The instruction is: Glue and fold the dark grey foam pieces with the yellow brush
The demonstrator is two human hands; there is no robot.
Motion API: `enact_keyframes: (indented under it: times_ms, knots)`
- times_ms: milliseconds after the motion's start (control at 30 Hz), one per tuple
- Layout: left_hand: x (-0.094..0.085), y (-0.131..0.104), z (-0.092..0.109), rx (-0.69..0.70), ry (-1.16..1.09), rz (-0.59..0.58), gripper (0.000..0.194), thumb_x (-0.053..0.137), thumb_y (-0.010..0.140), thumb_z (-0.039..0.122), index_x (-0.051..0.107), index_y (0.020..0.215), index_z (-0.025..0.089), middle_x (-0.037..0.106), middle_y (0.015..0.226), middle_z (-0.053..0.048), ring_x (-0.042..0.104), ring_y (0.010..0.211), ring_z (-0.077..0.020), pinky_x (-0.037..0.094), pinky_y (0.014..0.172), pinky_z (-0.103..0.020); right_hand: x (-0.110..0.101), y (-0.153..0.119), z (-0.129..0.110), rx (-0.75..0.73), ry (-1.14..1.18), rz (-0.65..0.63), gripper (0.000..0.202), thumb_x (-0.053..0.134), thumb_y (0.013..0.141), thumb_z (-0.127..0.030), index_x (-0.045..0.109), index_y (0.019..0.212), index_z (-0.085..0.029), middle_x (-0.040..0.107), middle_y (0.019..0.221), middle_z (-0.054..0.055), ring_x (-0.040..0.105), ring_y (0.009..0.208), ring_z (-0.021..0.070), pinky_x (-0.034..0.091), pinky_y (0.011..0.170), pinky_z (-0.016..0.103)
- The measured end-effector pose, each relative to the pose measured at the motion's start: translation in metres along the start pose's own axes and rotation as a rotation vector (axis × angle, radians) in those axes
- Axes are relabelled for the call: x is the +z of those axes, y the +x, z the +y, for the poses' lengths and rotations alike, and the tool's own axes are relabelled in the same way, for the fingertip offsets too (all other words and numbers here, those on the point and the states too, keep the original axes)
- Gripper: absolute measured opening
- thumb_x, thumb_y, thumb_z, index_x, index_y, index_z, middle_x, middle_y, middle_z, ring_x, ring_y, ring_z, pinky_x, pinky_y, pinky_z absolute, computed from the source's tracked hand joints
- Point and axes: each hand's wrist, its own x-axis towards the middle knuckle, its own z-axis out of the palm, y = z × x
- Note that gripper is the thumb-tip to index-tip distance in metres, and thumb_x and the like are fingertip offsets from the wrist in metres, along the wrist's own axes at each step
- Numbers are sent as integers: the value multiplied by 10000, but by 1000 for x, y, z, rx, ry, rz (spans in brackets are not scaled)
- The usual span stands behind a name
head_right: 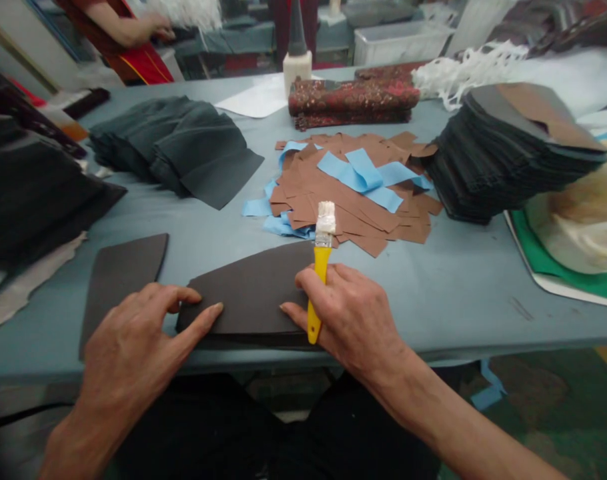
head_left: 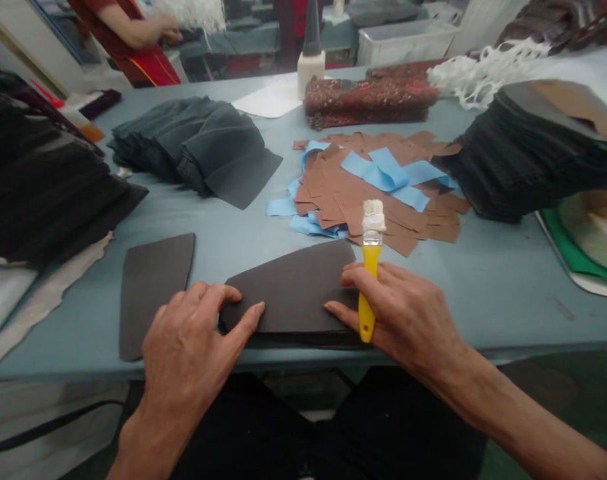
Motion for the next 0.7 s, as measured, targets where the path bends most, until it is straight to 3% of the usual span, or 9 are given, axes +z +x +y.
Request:
enact_keyframes:
  times_ms: [200,467,600,700]
  knots:
    - [-3,2,2,8,71,1,367,521,1028,564,679,988,236,665,905,-83,649,861,-376,454,755,-484,-2,2,1,5,-24,-21,337,635,1042,-511,662,930,-193,650,754,38,643,702,245,417,659,342]
    - [-14,9,10,122,15,15,378,482,1066,477,698,1204,199,688,1221,-170,637,1110,-438,496,888,-576,0,-1,0,-3,-92,14,363,621,1046,-538,669,933,-197,661,772,57,619,723,252,387,659,352]
    - [-12,19,25,289,-191,28,336,479,1084,415,674,1268,212,694,1364,-126,632,1277,-372,506,1058,-552,-1,-2,0,12,-90,-25,364,596,1060,-553,670,969,-208,683,798,56,614,738,243,379,672,345]
    - [0,27,34,440,-300,-33,398,440,1096,402,635,1375,197,628,1515,-119,577,1419,-317,471,1193,-507,-1,-3,0,22,-113,-38,397,544,1079,-578,677,989,-216,704,811,63,621,754,243,369,681,347]
